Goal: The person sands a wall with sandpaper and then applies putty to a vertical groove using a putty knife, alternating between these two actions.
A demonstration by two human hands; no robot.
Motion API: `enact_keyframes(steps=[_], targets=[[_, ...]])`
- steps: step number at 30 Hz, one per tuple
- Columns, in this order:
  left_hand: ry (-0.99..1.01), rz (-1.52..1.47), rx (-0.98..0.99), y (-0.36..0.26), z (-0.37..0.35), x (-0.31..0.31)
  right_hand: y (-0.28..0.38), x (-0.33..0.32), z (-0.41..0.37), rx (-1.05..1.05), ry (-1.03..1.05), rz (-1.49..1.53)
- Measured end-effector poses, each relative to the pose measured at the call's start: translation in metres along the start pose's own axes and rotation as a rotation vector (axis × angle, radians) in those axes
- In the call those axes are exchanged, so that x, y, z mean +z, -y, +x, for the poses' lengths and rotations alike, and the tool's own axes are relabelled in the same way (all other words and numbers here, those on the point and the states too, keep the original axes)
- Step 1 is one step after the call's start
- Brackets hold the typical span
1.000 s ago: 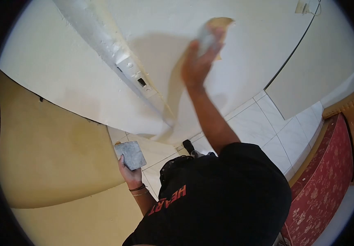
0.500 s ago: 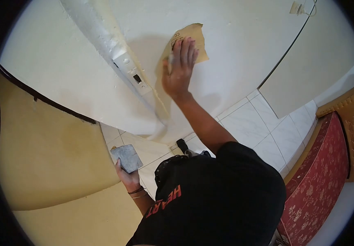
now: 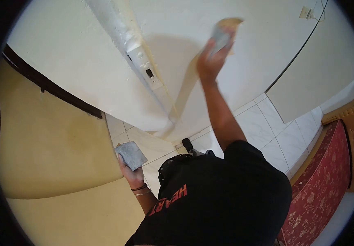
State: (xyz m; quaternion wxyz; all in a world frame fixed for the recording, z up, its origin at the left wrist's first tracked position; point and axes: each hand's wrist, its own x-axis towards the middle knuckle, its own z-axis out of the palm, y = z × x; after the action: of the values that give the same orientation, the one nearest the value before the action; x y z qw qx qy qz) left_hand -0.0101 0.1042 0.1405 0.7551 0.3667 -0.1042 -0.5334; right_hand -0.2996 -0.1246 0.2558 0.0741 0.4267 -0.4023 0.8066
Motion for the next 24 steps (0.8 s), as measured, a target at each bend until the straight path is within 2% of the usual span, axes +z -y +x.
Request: enact_keyframes(steps=[2, 4, 6, 7, 9, 10, 12, 13, 15, 16, 17, 19, 20, 22, 24], targets=[[0.008, 0.018, -0.022, 0.001, 0.003, -0.008, -0.005, -0.011, 0.034, 0.197, 0.013, -0.187], [0.026, 0.035, -0.035, 0.002, 0.001, -0.010, 0.002, -0.010, 0.036, 0.289, -0.006, -0.226], [0.019, 0.029, -0.020, 0.002, 0.001, -0.008, 0.011, -0.003, -0.007, -0.016, 0.040, -0.134], [0.026, 0.029, -0.015, 0.002, 0.002, -0.010, 0.017, -0.006, -0.029, -0.137, 0.148, -0.136], [-0.004, 0.006, -0.080, 0.004, 0.004, -0.014, 0.020, -0.018, -0.035, -0.316, 0.295, -0.372], [-0.004, 0.010, -0.081, 0.003, 0.004, -0.013, 0.020, -0.018, -0.023, -0.313, 0.294, -0.374], [-0.019, 0.039, -0.094, 0.004, 0.003, -0.010, 0.020, -0.016, 0.011, -0.082, 0.095, -0.194], [-0.018, 0.039, -0.098, 0.004, 0.002, -0.009, 0.021, -0.016, 0.013, -0.083, 0.095, -0.199], [-0.031, 0.066, -0.098, 0.003, 0.001, -0.008, 0.025, -0.006, 0.013, 0.073, 0.008, -0.033], [-0.027, 0.062, -0.095, 0.004, 0.001, -0.008, 0.024, 0.002, -0.004, -0.094, 0.038, -0.021], [-0.018, 0.049, -0.090, 0.005, 0.001, -0.009, 0.035, -0.001, -0.018, -0.309, 0.208, -0.184], [-0.004, 0.041, -0.079, 0.005, 0.003, -0.006, 0.034, -0.004, -0.013, -0.390, 0.279, -0.217], [-0.013, 0.050, -0.067, 0.005, 0.000, -0.001, 0.035, -0.003, 0.000, -0.387, 0.278, -0.216], [-0.029, 0.054, -0.060, 0.006, -0.002, -0.004, 0.036, 0.004, 0.025, -0.129, 0.072, -0.024], [-0.044, 0.071, -0.079, 0.007, 0.001, -0.012, 0.041, 0.011, 0.015, -0.172, 0.095, -0.029]])
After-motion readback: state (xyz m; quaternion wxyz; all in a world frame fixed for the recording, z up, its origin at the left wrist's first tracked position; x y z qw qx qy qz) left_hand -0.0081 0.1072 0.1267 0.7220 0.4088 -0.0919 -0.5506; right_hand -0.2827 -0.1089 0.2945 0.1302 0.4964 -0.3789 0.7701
